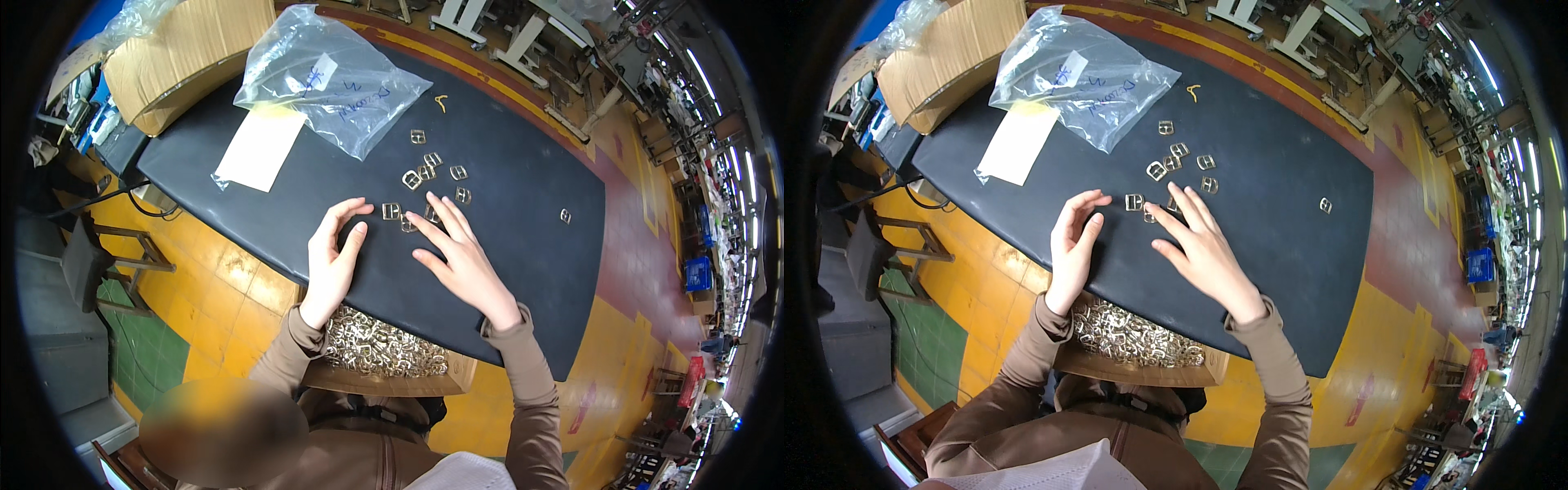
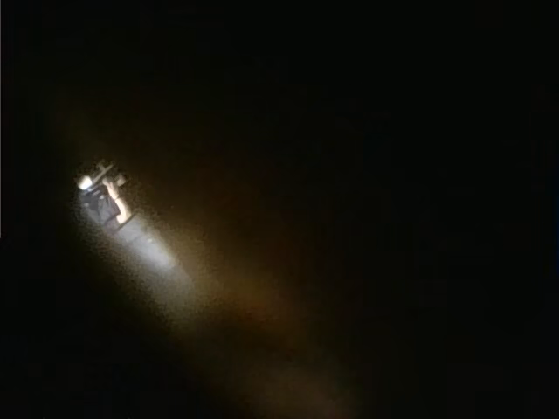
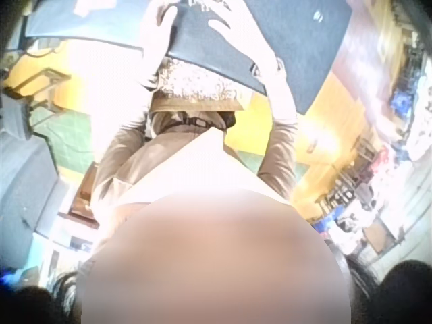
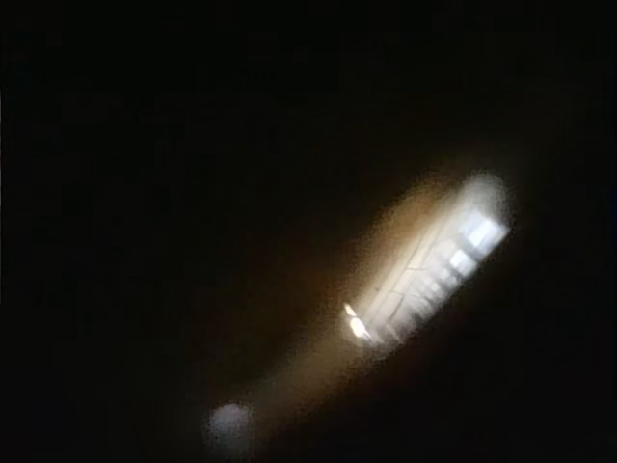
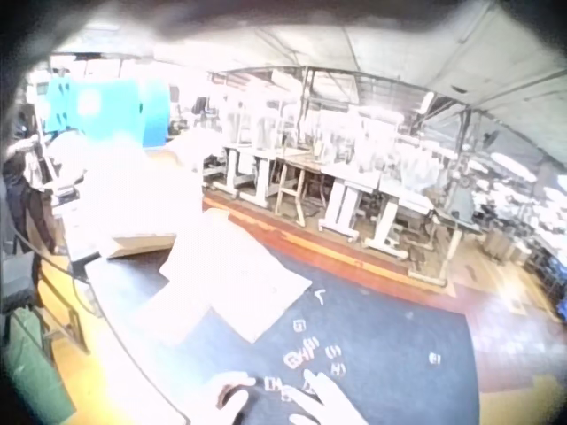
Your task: The person repeatedly picks up small metal buckles from a plastic bag and arranges them on a black work surface. They handle the buckles one at a time, placing them in small groups on the table.
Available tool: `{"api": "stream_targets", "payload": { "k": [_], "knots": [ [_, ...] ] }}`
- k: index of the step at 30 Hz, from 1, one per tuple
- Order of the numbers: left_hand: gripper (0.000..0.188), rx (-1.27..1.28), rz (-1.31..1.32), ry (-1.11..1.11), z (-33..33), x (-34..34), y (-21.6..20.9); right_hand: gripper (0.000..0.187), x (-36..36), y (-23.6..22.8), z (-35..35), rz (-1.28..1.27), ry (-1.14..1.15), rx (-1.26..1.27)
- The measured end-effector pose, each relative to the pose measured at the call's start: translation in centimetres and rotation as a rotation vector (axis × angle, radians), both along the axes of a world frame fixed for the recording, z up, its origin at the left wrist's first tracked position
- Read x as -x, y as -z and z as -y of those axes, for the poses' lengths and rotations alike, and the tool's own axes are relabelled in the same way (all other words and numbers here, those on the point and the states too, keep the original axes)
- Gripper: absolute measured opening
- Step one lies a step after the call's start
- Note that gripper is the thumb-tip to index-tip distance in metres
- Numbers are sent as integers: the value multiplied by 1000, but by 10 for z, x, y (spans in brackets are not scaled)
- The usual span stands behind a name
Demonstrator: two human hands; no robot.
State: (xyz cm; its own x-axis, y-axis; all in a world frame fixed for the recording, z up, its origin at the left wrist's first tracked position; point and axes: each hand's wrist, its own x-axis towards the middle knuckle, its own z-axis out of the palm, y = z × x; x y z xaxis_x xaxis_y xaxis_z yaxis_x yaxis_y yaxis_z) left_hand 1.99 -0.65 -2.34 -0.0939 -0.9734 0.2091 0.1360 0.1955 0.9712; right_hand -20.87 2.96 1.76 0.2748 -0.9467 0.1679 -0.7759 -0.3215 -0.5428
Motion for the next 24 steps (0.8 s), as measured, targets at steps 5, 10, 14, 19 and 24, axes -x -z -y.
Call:
{"api": "stream_targets", "payload": {
  "k": [5, 10, 14, 19, 24],
  "knots": [
    [35, 9, 37, -15, 0, 0, 1, 43, -1, 9, 3, -76, -121, -14],
    [35, 12, 27, 8, 0, 0, 1, 57, -15, 14, -64, -155, -279, -30],
    [34, 20, 46, 23, -1, -1, -1, 63, -29, 4, -104, -154, -434, -263],
    [33, -16, 40, 65, -1, -3, -1, 59, 0, -18, -65, -213, -519, 11],
    [31, -23, 52, 44, 0, -2, 0, 50, 49, -9, 46, -91, 37, 117]
  ]
}}
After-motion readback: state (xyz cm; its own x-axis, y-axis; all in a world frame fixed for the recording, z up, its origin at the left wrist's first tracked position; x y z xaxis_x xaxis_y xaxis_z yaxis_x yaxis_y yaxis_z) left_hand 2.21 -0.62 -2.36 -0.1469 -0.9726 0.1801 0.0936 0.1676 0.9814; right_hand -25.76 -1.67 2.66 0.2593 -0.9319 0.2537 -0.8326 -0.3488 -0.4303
